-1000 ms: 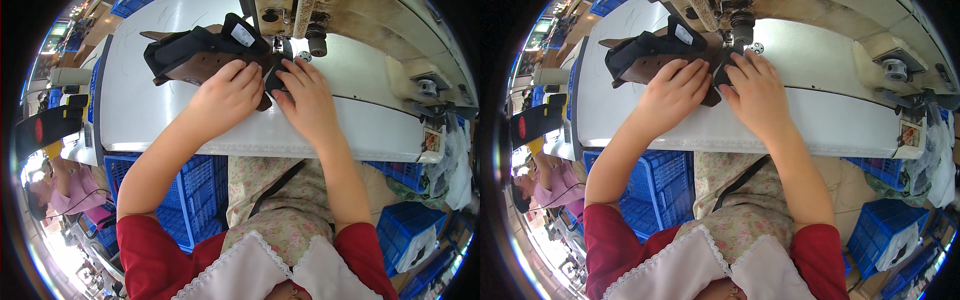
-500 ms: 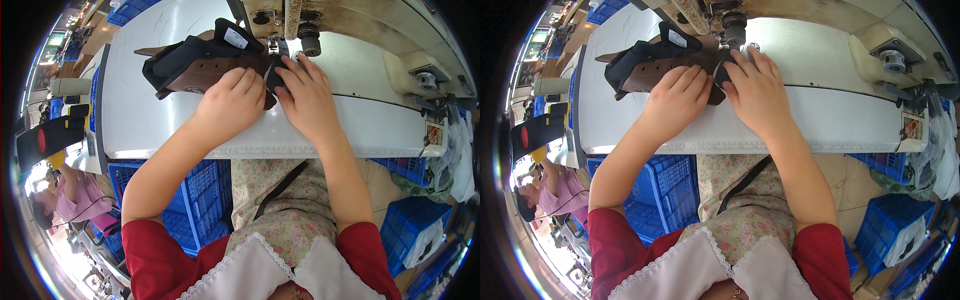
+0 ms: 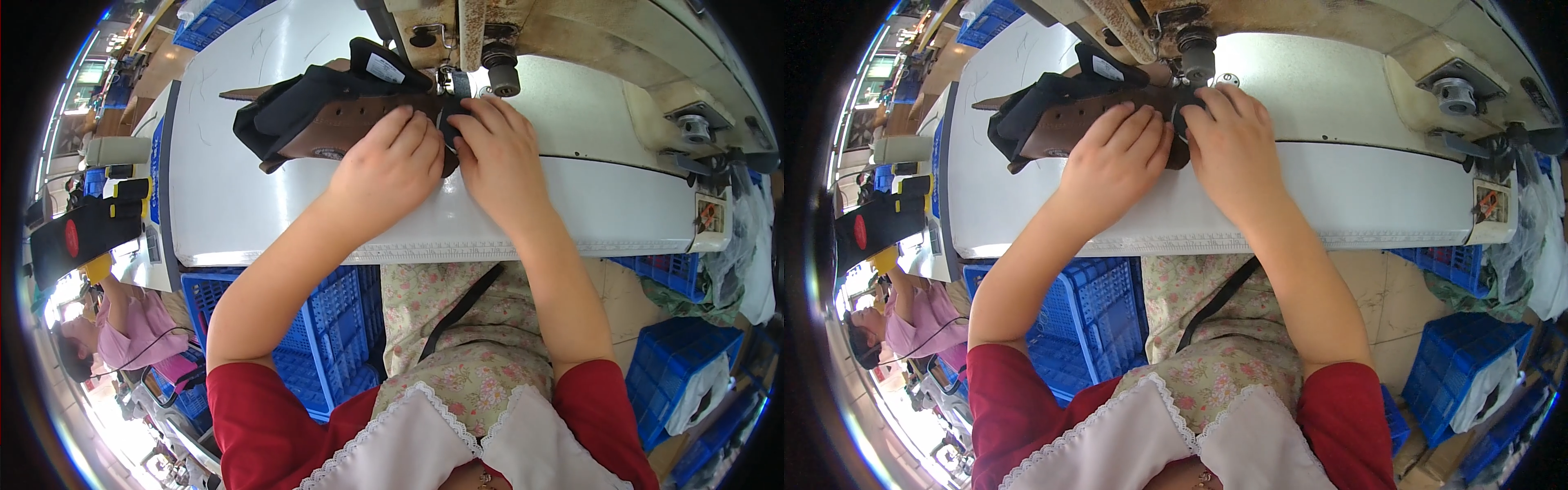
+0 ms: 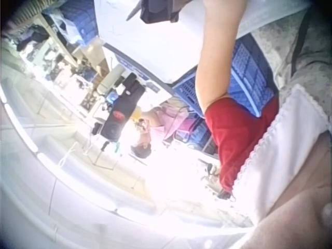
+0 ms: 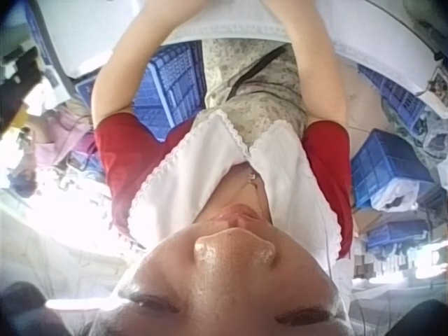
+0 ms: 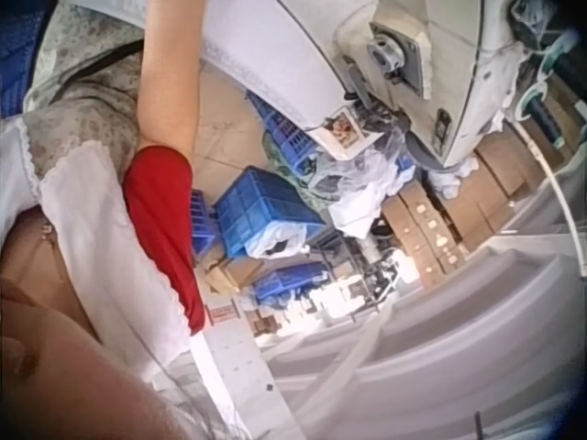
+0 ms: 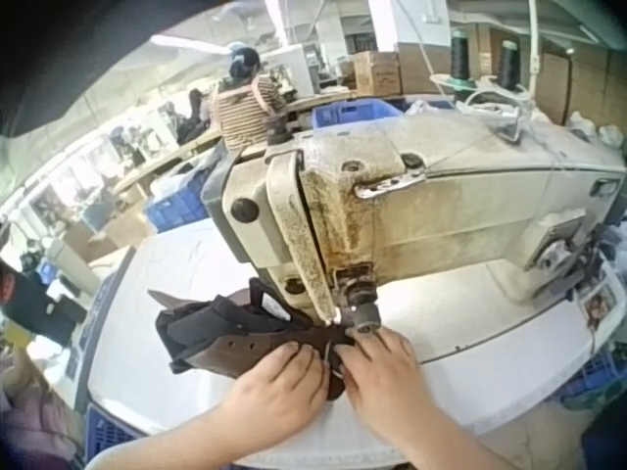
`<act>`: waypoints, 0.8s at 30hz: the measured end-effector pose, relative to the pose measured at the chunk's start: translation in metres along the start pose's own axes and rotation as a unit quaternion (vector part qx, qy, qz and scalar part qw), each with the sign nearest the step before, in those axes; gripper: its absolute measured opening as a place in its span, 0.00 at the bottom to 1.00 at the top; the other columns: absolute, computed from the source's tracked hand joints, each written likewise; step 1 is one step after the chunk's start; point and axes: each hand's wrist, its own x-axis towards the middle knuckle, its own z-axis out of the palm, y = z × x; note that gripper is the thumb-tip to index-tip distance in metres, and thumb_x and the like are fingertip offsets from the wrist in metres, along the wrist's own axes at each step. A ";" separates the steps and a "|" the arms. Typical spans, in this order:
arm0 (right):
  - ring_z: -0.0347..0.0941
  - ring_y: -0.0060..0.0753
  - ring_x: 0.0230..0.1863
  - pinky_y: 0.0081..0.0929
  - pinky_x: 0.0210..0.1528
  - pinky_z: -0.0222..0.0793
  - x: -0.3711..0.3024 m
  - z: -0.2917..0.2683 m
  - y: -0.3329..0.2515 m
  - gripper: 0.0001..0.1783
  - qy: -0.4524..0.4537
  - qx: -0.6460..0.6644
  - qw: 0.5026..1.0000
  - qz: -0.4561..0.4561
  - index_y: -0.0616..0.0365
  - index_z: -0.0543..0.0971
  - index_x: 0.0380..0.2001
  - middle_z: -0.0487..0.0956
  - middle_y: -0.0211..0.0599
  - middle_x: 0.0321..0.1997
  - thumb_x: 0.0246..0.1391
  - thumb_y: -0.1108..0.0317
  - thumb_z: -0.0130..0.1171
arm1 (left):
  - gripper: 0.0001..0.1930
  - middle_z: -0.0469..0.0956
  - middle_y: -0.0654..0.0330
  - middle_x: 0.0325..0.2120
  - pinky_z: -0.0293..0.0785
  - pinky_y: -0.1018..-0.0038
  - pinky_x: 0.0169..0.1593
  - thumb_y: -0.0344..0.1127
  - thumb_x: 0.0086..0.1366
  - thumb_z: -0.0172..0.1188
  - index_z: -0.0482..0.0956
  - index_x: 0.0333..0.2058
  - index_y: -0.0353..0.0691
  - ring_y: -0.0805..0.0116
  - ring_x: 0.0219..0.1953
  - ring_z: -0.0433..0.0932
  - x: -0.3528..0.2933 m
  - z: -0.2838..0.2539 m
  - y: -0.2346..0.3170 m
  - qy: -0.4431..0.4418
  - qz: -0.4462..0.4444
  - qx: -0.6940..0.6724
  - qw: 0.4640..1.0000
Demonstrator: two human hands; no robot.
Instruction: The recorder is stitching and trimming components of a shoe upper using a heavy-duty sewing machine.
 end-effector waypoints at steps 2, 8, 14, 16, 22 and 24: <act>0.68 0.46 0.60 0.45 0.62 0.62 -0.001 0.002 0.001 0.15 0.003 0.016 1.000 0.010 0.57 0.80 0.43 0.77 0.40 0.53 0.49 0.71 0.62 | 0.19 0.80 0.59 0.45 0.63 0.65 0.64 0.34 0.52 0.57 0.81 0.44 0.38 0.67 0.54 0.75 -0.002 -0.006 0.006 -0.013 -0.012 0.001 1.000; 0.69 0.44 0.58 0.44 0.60 0.64 -0.003 0.003 -0.001 0.12 0.042 0.035 0.998 0.005 0.57 0.81 0.39 0.77 0.39 0.50 0.49 0.71 0.63 | 0.20 0.76 0.64 0.56 0.51 0.68 0.70 0.38 0.62 0.49 0.77 0.53 0.47 0.72 0.63 0.69 -0.029 -0.002 0.004 0.044 -0.120 0.085 0.988; 0.69 0.44 0.58 0.44 0.60 0.64 -0.004 0.004 -0.001 0.11 0.042 0.035 0.998 0.007 0.56 0.81 0.39 0.77 0.39 0.50 0.50 0.71 0.62 | 0.20 0.76 0.71 0.56 0.55 0.69 0.65 0.37 0.62 0.53 0.78 0.53 0.54 0.73 0.60 0.72 -0.027 0.001 -0.006 0.047 -0.058 0.135 0.988; 0.69 0.44 0.58 0.44 0.60 0.64 -0.004 0.005 -0.001 0.11 0.049 0.042 0.998 0.003 0.56 0.81 0.39 0.77 0.39 0.50 0.50 0.70 0.62 | 0.19 0.77 0.69 0.54 0.57 0.69 0.64 0.38 0.61 0.52 0.77 0.52 0.51 0.71 0.60 0.72 -0.026 0.006 -0.014 0.064 -0.040 0.134 0.988; 0.70 0.44 0.56 0.44 0.59 0.64 -0.004 0.006 0.006 0.11 0.061 0.050 0.997 -0.007 0.56 0.81 0.37 0.77 0.38 0.49 0.47 0.70 0.63 | 0.19 0.80 0.60 0.48 0.64 0.71 0.59 0.36 0.53 0.55 0.80 0.45 0.39 0.66 0.56 0.75 -0.003 -0.015 -0.030 0.015 0.033 0.091 0.995; 0.70 0.43 0.54 0.44 0.57 0.65 -0.003 -0.001 0.004 0.12 0.072 0.061 0.995 -0.022 0.56 0.80 0.37 0.77 0.37 0.47 0.46 0.69 0.64 | 0.19 0.80 0.57 0.47 0.65 0.72 0.59 0.35 0.51 0.56 0.81 0.43 0.37 0.65 0.55 0.75 0.002 -0.021 -0.035 -0.007 0.050 0.085 0.995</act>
